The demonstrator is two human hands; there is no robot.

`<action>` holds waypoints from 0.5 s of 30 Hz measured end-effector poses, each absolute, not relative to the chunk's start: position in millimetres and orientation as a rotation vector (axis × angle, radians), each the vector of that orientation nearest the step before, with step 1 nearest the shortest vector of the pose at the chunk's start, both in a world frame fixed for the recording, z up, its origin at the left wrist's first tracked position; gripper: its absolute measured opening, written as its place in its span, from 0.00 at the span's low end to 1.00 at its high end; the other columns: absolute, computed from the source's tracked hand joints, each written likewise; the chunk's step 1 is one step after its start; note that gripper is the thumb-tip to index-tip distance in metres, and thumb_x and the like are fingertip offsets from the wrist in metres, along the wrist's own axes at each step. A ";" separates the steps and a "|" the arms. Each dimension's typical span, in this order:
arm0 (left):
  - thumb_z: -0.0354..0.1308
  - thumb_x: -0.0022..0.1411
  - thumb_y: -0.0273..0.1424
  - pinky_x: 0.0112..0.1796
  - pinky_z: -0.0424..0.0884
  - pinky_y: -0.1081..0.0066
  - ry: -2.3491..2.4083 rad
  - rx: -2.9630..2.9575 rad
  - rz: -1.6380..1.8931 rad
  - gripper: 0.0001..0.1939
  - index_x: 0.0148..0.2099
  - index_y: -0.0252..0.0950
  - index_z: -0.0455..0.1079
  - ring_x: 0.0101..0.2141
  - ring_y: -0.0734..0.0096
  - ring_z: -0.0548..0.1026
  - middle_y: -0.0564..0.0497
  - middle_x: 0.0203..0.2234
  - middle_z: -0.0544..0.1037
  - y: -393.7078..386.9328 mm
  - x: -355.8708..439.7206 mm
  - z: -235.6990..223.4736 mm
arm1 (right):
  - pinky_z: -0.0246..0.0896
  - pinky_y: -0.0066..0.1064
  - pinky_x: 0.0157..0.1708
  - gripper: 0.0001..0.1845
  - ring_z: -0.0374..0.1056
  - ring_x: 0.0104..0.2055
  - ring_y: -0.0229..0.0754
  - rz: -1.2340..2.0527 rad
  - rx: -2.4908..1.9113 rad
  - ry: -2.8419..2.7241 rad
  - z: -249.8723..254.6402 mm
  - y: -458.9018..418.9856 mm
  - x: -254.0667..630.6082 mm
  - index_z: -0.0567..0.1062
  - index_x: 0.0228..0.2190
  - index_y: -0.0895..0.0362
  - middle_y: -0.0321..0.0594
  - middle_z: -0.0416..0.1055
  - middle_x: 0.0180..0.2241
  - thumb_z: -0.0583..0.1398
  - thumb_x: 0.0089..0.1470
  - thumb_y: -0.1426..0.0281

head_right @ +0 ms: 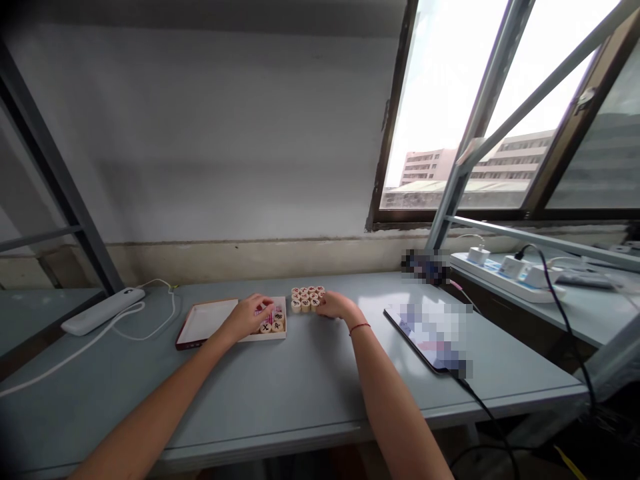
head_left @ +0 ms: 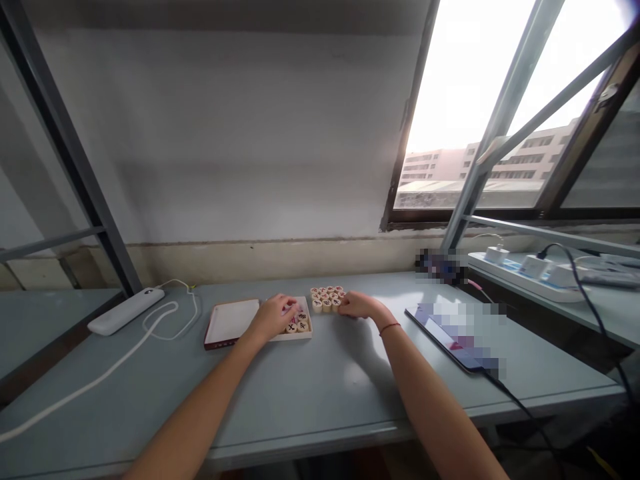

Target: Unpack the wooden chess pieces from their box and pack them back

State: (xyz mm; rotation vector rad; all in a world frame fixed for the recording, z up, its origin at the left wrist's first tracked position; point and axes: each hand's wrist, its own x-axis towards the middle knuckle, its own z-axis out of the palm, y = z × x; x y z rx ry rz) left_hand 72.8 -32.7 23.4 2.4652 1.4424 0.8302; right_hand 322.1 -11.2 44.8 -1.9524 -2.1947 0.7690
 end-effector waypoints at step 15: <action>0.42 0.64 0.40 0.40 0.63 0.62 1.581 2.591 0.599 0.20 0.34 0.39 0.74 0.39 0.57 0.71 0.45 0.35 0.76 -42.9 86.1 9.8 | 0.54 0.27 0.30 0.29 0.65 0.34 0.41 0.830 -1.338 -2.538 35.2 -23.0 270.3 0.71 0.40 0.54 0.38 0.70 0.35 0.66 0.35 0.55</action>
